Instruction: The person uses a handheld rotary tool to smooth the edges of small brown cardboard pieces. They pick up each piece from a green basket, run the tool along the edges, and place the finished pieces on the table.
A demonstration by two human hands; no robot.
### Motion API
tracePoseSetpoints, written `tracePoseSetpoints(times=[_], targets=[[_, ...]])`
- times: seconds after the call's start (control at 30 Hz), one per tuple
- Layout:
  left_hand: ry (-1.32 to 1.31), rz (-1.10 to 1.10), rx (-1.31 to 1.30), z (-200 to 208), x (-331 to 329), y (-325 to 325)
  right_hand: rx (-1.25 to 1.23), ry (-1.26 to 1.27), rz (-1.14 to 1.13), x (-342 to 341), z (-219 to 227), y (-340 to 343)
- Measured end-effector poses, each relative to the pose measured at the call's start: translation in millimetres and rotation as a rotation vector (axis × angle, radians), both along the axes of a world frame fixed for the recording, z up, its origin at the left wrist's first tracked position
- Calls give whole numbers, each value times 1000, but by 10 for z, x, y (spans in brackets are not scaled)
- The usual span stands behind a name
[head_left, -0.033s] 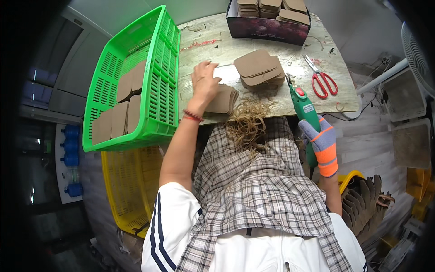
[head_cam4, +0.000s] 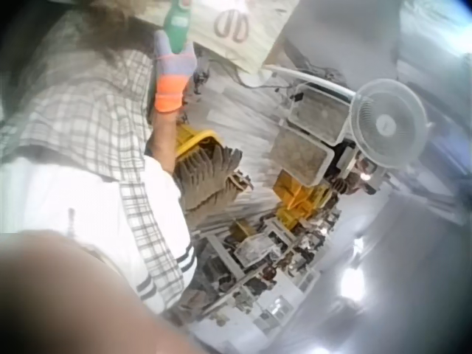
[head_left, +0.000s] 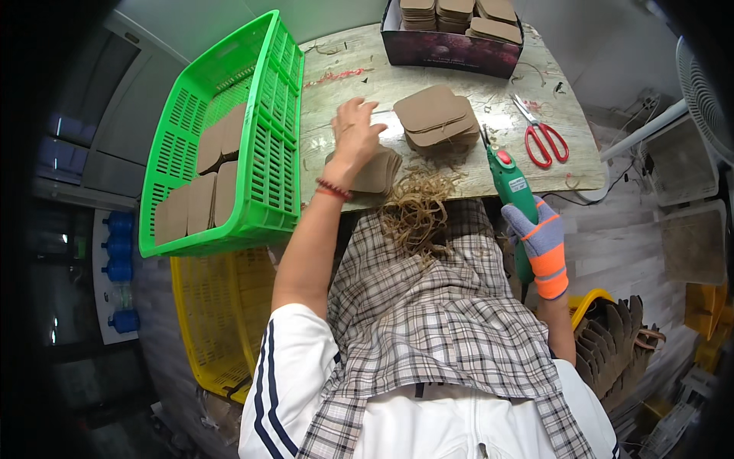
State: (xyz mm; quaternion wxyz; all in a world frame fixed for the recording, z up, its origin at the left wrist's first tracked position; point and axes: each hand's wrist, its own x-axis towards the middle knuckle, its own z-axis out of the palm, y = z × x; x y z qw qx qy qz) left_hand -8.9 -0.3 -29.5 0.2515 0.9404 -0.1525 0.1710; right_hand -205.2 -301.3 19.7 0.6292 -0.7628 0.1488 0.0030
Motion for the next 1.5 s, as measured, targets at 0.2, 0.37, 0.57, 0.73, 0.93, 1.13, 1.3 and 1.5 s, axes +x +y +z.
tracePoseSetpoints(times=[0.2,0.37,0.57,0.73,0.93,1.13,1.3,1.5], targets=[[199,-31,30,20,429,-618,32,-1,-36,-38,-17,-19],[109,7,-189,195,272,-680,98,24,-48,-30,-26,-53],[543,-155,-1496,436,-77,-734,111,15,-29,-34,42,-25],[581,-230,-2170,434,-425,-1042,110,-8,45,-39,169,68],[618,-204,-2401,417,-583,-1253,213,18,73,-42,270,99],[669,-246,-2387,383,-681,-1336,193,21,77,-60,368,109],[720,-230,-2283,395,-826,-1373,220,24,48,-66,435,111],[763,-326,-2133,288,-978,-1361,221,29,16,-45,478,68]])
